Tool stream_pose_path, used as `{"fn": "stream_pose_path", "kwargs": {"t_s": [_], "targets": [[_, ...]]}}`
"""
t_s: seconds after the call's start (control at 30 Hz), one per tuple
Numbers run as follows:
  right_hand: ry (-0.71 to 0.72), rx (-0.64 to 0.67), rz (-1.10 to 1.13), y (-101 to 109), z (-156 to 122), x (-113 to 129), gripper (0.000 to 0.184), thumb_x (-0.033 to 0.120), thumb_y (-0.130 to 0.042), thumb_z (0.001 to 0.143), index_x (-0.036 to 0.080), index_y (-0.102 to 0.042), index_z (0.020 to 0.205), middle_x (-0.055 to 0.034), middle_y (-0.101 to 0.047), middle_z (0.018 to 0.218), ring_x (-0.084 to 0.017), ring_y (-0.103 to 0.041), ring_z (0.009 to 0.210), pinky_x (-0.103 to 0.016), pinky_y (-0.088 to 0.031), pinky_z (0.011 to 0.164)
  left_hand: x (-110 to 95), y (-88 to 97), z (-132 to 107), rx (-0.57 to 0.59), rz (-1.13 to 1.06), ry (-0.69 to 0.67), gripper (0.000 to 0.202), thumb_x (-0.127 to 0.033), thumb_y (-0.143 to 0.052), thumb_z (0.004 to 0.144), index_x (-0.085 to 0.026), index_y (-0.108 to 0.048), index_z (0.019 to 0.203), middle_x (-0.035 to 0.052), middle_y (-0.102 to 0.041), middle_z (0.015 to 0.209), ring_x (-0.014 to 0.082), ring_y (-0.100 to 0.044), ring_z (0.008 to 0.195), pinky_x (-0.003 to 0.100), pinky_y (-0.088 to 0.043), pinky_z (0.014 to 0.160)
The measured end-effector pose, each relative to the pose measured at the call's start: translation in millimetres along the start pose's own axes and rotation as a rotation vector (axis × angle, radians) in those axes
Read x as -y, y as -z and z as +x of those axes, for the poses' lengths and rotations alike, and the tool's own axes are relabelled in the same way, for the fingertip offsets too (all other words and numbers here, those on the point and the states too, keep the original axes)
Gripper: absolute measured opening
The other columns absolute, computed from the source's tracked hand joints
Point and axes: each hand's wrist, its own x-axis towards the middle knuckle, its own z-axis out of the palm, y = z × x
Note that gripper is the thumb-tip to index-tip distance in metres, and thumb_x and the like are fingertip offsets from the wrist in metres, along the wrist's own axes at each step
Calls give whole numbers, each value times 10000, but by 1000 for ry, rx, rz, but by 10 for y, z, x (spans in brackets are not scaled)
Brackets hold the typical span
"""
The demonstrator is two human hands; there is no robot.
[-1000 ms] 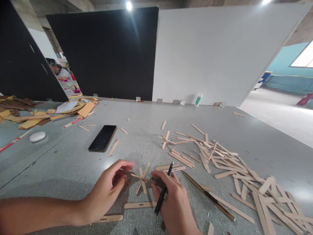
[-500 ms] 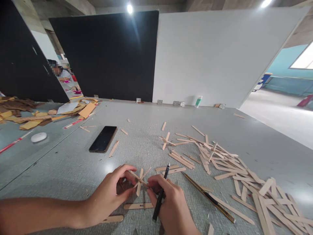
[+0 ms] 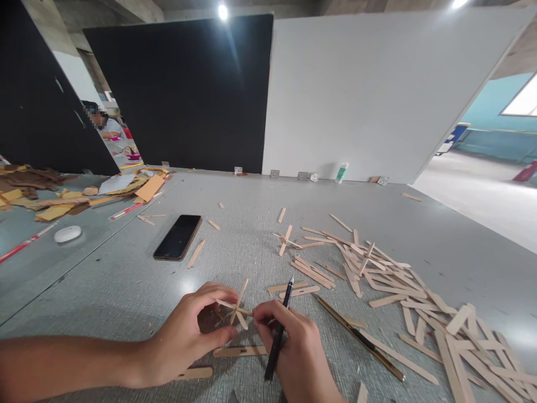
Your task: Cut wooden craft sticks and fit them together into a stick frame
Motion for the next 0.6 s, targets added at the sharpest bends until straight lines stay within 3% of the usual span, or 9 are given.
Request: {"fn": "stream_pose_path", "kwargs": {"t_s": [0.3,0.47,0.6], "targets": [[7,44,-31,-5,-12,17,154,279,-617,985,234,-677,851,22,-676,712,-161,-583,607,-276,-473,601,-37,2,28,2,23,-31,282,-79,-785,827,-242,-770,1056,30,-745,1093,240,-679,1094,411,-538,981],[35,78,-64,-30,-18,13,157,287,-626,980,231,-669,840,28,-643,685,-151,-560,584,-269,-473,586,16,-13,29,-3,27,-60,323,-101,-714,907,-250,-748,1192,53,-731,1266,240,-642,1239,453,-485,1116],[59,66,-104,-59,-23,-6,144,296,-645,957,226,-670,834,35,-599,645,-146,-546,549,-266,-455,547,79,-27,25,-32,63,-11,433,-177,-671,954,-277,-640,1374,65,-672,1383,259,-593,1319,510,-437,1165]]}}
